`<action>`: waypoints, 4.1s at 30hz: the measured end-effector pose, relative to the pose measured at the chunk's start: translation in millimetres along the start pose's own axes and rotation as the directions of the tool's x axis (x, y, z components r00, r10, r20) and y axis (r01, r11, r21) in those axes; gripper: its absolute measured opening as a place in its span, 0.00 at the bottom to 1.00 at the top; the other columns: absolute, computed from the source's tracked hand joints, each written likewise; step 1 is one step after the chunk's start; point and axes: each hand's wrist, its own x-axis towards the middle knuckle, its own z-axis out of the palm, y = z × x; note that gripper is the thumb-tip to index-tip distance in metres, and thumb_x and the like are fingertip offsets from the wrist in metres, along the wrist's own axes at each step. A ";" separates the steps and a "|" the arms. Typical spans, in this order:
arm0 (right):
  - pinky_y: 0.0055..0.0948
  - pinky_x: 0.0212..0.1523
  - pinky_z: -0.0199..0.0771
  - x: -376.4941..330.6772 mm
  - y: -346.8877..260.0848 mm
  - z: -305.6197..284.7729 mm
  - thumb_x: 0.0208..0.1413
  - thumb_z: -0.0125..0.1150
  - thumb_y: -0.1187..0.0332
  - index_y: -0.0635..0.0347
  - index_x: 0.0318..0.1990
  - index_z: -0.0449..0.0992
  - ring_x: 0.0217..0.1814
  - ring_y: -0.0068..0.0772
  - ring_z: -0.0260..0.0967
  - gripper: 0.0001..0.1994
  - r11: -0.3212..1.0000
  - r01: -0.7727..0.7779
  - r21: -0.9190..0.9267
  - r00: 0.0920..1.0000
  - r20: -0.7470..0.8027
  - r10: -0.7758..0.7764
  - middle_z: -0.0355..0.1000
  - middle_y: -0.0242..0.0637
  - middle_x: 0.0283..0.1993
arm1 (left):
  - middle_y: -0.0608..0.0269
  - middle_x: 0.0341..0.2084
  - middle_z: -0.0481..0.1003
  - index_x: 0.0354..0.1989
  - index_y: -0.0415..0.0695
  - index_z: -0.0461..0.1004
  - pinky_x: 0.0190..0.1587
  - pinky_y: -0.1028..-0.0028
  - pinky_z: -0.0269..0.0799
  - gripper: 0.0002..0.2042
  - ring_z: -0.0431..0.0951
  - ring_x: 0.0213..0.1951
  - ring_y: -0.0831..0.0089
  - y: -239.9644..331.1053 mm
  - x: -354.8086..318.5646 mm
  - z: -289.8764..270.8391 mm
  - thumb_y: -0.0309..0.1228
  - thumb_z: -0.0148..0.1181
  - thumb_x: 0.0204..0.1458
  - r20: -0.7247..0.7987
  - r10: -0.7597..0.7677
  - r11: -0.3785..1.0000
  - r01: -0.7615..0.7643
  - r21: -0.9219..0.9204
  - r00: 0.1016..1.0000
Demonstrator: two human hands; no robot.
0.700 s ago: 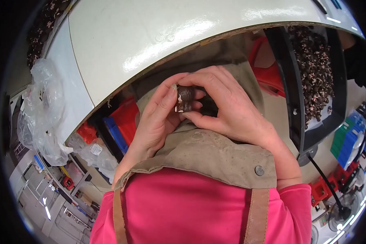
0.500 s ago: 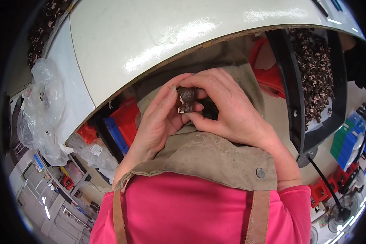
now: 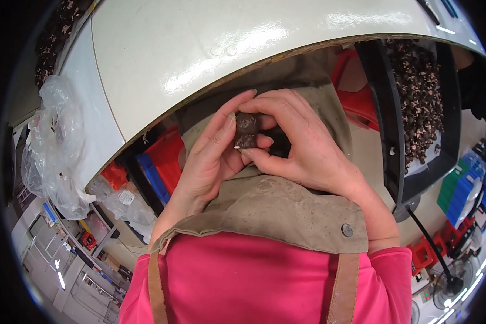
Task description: Assembling small toy figurines by attaching heads to bodies and applying glue from a bottle.
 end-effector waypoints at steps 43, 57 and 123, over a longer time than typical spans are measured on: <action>0.25 0.45 0.67 -6.2 -20.7 -119.0 0.46 0.59 0.79 0.65 0.40 0.72 0.41 0.31 0.68 0.11 0.859 -0.125 -0.497 0.899 -0.422 -0.114 0.69 0.38 0.39 | 0.55 0.54 0.65 0.65 0.46 0.50 0.42 0.78 0.71 0.23 0.74 0.44 0.73 11.2 8.0 -18.9 0.31 0.43 0.62 0.129 -0.141 0.957 0.102 0.272 0.982; 0.29 0.42 0.71 58.1 38.8 -185.0 0.55 0.54 0.73 0.60 0.45 0.72 0.40 0.36 0.72 0.11 0.564 -0.042 -0.825 0.814 -0.355 -0.459 0.72 0.42 0.40 | 0.55 0.54 0.65 0.63 0.40 0.53 0.50 0.76 0.70 0.28 0.73 0.47 0.72 -9.5 -2.9 -17.6 0.17 0.53 0.53 0.113 -0.004 0.951 -0.031 0.308 0.994; 0.29 0.31 0.69 -38.5 -0.4 -39.2 0.43 0.65 0.75 0.63 0.39 0.76 0.31 0.36 0.69 0.13 0.952 -0.031 -0.305 0.988 0.136 0.076 0.71 0.39 0.32 | 0.56 0.53 0.66 0.58 0.39 0.59 0.52 0.77 0.68 0.26 0.71 0.49 0.76 -11.8 -3.1 -21.3 0.16 0.57 0.49 0.096 -0.091 0.950 0.058 0.306 0.991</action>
